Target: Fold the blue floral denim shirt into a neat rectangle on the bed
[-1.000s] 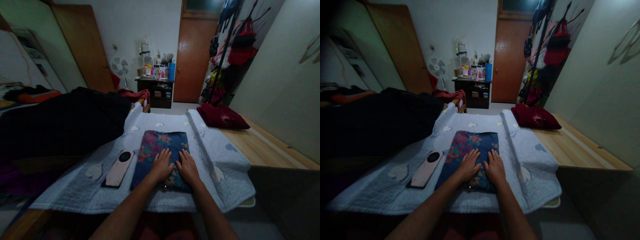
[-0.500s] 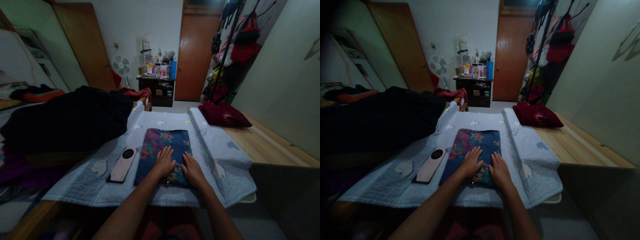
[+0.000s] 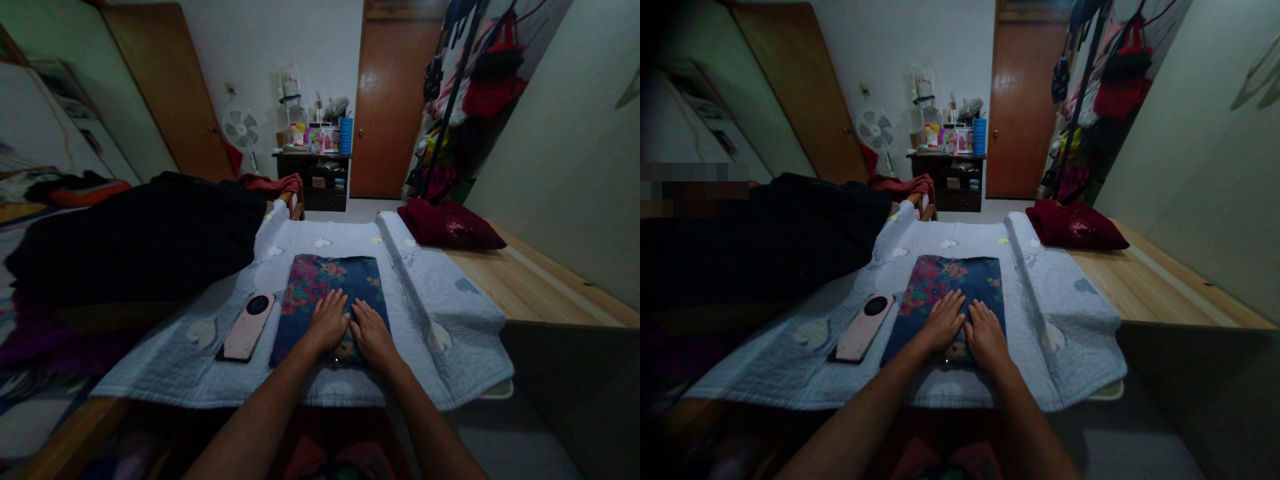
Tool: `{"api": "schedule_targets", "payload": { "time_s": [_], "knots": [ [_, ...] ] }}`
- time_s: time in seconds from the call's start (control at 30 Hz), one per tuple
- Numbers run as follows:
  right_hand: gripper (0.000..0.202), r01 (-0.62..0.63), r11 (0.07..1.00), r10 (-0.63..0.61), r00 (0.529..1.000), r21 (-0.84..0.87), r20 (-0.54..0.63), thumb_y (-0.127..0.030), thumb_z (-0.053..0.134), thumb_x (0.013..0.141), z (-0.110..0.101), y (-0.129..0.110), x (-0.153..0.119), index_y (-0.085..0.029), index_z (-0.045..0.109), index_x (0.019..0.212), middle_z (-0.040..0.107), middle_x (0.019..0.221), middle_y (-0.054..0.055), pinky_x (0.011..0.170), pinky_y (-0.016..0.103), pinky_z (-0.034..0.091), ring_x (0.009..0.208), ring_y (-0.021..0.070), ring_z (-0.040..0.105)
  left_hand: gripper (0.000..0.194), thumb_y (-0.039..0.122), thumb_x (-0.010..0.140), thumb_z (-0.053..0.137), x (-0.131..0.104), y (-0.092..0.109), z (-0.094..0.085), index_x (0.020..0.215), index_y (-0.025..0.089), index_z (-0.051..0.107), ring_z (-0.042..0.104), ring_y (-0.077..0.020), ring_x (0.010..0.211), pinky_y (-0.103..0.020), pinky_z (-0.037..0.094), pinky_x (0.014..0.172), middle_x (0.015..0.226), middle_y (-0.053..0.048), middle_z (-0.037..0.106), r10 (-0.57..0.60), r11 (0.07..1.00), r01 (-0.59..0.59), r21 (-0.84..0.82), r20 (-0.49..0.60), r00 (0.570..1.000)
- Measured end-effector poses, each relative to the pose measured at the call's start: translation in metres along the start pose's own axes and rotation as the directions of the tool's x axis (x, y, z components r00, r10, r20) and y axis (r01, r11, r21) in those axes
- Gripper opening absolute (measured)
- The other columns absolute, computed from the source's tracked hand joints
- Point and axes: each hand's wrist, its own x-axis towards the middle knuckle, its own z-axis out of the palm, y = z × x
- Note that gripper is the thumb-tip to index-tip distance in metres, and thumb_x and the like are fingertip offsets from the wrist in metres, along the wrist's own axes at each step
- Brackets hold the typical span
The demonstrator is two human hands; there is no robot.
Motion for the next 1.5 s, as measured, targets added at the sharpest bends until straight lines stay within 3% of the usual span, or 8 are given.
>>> {"api": "schedule_targets", "payload": {
  "time_s": [0.37,0.67,0.8,0.9,1.03,1.17,1.37,1.5],
  "knots": [
    [0.049,-0.032,0.997,0.03,0.999,-0.072,-0.025,-0.036,0.039,0.098,-0.006,0.016,-0.02,-0.013,0.049,0.14,0.041,0.151,0.012,0.114,0.044,0.03,0.141,0.0256,0.033,0.054,0.038,0.096,0.035,-0.001,0.001,0.001,0.147,0.019,0.036,0.018,-0.0223,0.148,-0.047,0.019,0.119,0.159,-0.007,0.025,0.001,1.0,-0.002,-0.015,-0.037,0.999],
    [0.048,-0.054,0.995,0.052,0.998,-0.083,-0.025,-0.036,0.039,0.098,-0.009,0.013,-0.02,-0.014,0.049,0.14,0.04,0.151,0.011,0.115,0.044,0.028,0.142,0.0251,0.033,0.036,0.03,0.097,0.039,-0.023,0.011,-0.007,0.126,0.02,0.057,0.046,-0.0226,0.131,-0.042,0.034,0.113,0.139,-0.009,0.054,0.047,0.999,-0.05,-0.003,-0.296,0.954],
    [0.049,-0.049,0.995,0.048,0.999,-0.086,-0.021,-0.036,0.039,0.097,-0.006,0.015,-0.02,-0.015,0.049,0.14,0.04,0.151,0.011,0.115,0.044,0.028,0.142,0.025,0.033,0.046,0.04,0.098,0.037,-0.04,0.006,-0.003,0.137,0.018,0.049,0.041,-0.023,0.136,-0.041,0.033,0.114,0.147,-0.01,0.047,0.098,0.995,-0.098,0.014,-0.216,0.971],
    [0.049,-0.051,0.995,0.049,0.999,-0.09,-0.02,-0.037,0.039,0.098,-0.005,0.017,-0.019,-0.013,0.049,0.14,0.04,0.151,0.011,0.115,0.043,0.028,0.141,0.0251,0.033,0.057,0.048,0.097,0.038,-0.05,-0.001,-0.003,0.146,0.018,0.038,0.03,-0.0238,0.143,-0.043,0.028,0.116,0.155,-0.01,0.035,0.095,0.995,-0.093,0.021,-0.141,0.985],
    [0.049,-0.046,0.995,0.043,0.998,-0.084,-0.035,-0.037,0.039,0.098,-0.005,0.017,-0.02,-0.014,0.05,0.14,0.04,0.151,0.012,0.114,0.043,0.029,0.141,0.0252,0.034,0.064,0.054,0.097,0.035,-0.058,-0.015,-0.005,0.15,0.019,0.03,0.026,-0.0236,0.145,-0.044,0.024,0.117,0.158,-0.009,0.028,0.069,0.998,-0.068,0.018,-0.074,0.995],
    [0.049,-0.048,0.997,0.045,0.998,-0.067,-0.039,-0.037,0.039,0.098,-0.004,0.018,-0.02,-0.015,0.05,0.139,0.041,0.151,0.011,0.114,0.044,0.029,0.141,0.0246,0.033,0.06,0.051,0.099,0.03,-0.06,-0.026,-0.003,0.152,0.022,0.026,0.025,-0.0209,0.146,-0.044,0.022,0.118,0.158,-0.008,0.028,0.053,0.999,-0.053,0.005,-0.061,0.997],
    [0.046,-0.064,0.998,0.063,0.998,-0.021,-0.023,-0.034,0.042,0.095,-0.009,0.017,-0.015,-0.014,0.054,0.135,0.045,0.148,0.013,0.113,0.047,0.031,0.139,0.0273,0.037,0.065,0.052,0.099,0.03,-0.06,-0.027,0.002,0.153,0.018,0.023,0.025,-0.0213,0.146,-0.043,0.02,0.118,0.158,-0.01,0.028,0.042,0.999,-0.041,0.008,-0.077,0.996],
    [0.044,0.02,0.994,-0.011,0.996,0.108,-0.084,-0.025,0.039,0.093,-0.011,0.002,-0.004,-0.014,0.055,0.133,0.052,0.142,0.012,0.112,0.045,0.034,0.134,0.0244,0.044,0.064,0.052,0.099,0.029,-0.06,-0.026,0.003,0.153,0.017,0.023,0.025,-0.0213,0.146,-0.042,0.02,0.118,0.158,-0.009,0.028,0.034,0.999,-0.031,0.038,-0.075,0.997]
  ]
}}
